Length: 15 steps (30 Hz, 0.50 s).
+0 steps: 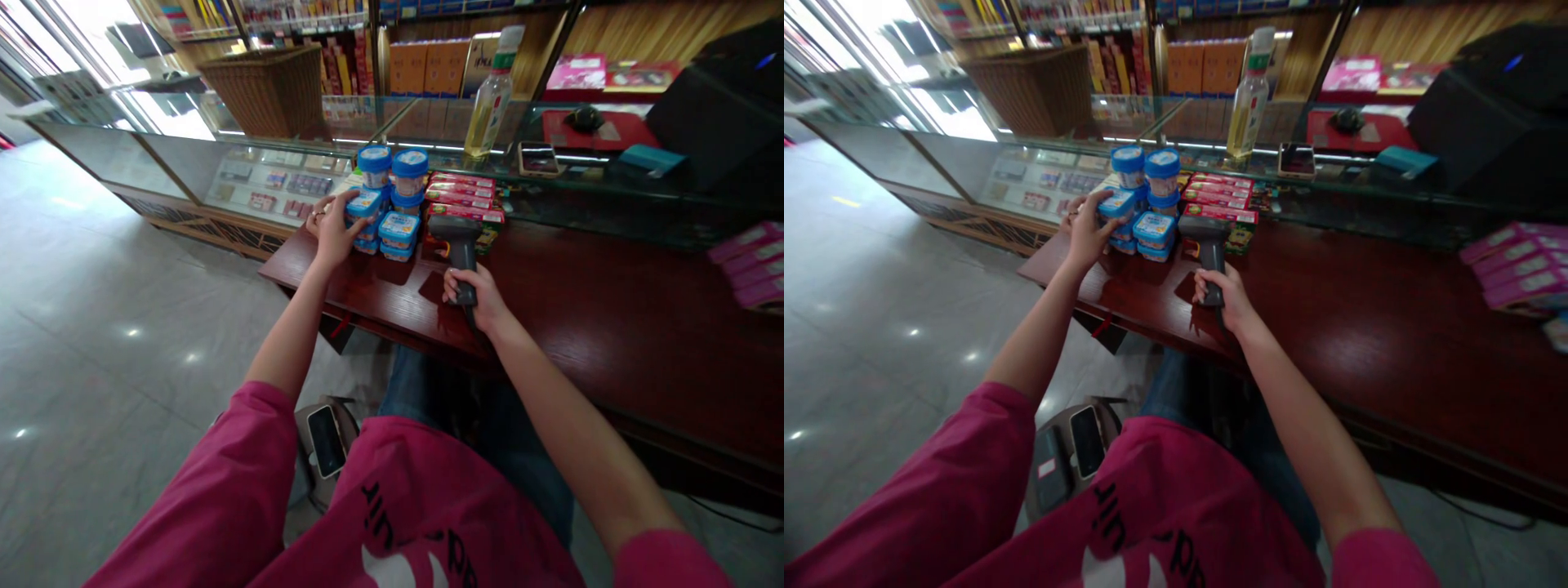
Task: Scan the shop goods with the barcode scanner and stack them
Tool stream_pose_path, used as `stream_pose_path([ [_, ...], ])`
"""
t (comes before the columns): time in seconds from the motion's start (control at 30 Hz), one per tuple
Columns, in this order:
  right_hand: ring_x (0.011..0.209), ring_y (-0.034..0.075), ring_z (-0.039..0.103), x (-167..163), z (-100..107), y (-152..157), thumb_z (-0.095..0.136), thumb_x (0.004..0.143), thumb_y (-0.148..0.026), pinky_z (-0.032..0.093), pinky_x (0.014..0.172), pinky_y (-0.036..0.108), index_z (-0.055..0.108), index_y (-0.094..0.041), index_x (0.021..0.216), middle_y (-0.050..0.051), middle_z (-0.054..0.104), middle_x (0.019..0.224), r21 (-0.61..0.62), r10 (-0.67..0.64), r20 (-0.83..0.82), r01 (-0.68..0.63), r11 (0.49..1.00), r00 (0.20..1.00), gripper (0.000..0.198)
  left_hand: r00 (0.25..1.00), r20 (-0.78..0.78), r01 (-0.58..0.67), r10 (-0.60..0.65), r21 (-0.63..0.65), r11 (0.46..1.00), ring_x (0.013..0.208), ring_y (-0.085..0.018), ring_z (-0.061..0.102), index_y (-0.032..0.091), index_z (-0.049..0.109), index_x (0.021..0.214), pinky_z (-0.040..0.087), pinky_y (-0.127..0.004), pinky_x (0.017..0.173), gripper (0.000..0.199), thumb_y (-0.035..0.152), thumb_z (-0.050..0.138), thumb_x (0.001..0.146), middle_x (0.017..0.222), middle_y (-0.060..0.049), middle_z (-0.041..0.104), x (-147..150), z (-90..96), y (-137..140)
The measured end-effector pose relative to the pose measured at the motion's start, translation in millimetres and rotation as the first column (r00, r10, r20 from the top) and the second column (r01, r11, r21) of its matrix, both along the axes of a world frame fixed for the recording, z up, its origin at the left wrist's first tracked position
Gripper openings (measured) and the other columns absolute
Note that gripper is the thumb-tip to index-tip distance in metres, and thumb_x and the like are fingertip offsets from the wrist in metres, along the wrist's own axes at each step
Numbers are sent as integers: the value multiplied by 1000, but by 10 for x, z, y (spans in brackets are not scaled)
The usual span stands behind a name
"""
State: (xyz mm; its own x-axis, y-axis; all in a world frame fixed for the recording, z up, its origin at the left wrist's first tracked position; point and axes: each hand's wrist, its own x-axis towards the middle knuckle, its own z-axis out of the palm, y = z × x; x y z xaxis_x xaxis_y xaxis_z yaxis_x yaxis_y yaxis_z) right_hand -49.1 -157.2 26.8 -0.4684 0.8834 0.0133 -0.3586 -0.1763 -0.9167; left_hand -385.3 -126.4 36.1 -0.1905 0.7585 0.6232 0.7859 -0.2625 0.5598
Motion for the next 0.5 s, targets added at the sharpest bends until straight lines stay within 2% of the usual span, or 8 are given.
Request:
stream_pose_path([
  [0.13, 48, 10, 46, 104, -1, -13, 85, 69, -34, 56, 54, 29, 52, -26, 85, -8, 53, 60, -5, -15, 7, 15, 1000, 1000, 38, 998, -7, -58, 58, -8, 998, 154, -36, 50, 25, 63, 148, 32, -55, 133, 70, 59, 84, 89, 156, -14, 64, 8, 2, -6],
  [0.3, 49, 11, 48, 439, -4, -46, 86, 69, -34, 56, 51, 28, 54, -26, 83, -7, 55, 59, 2, -75, 27, 75, 997, 997, 36, 980, -27, -190, 195, 134, 973, 168, -38, 29, 25, 55, 155, 19, -56, 139, 85, 67, 82, 86, 172, -17, 45, 198, 98, -199],
  [0.4, 48, 11, 48, 739, -18, -66, 87, 69, -34, 56, 51, 29, 55, -26, 83, -7, 56, 59, 8, -135, 27, 135, 991, 990, 36, 980, -9, -192, 198, 197, 961, 169, -37, 26, 25, 55, 154, 15, -58, 140, 69, 61, 71, 97, 174, -15, 43, 596, 138, -360],
  [0.5, 48, 10, 49, 1090, -33, -85, 86, 69, -34, 55, 51, 27, 56, -26, 86, -8, 56, 60, 8, -232, 18, 232, 973, 973, 36, 995, -76, -50, 69, 230, 972, 162, -34, 39, 27, 60, 146, 22, -56, 138, 47, 49, 61, 104, 165, -13, 54, 1233, 123, -395],
])
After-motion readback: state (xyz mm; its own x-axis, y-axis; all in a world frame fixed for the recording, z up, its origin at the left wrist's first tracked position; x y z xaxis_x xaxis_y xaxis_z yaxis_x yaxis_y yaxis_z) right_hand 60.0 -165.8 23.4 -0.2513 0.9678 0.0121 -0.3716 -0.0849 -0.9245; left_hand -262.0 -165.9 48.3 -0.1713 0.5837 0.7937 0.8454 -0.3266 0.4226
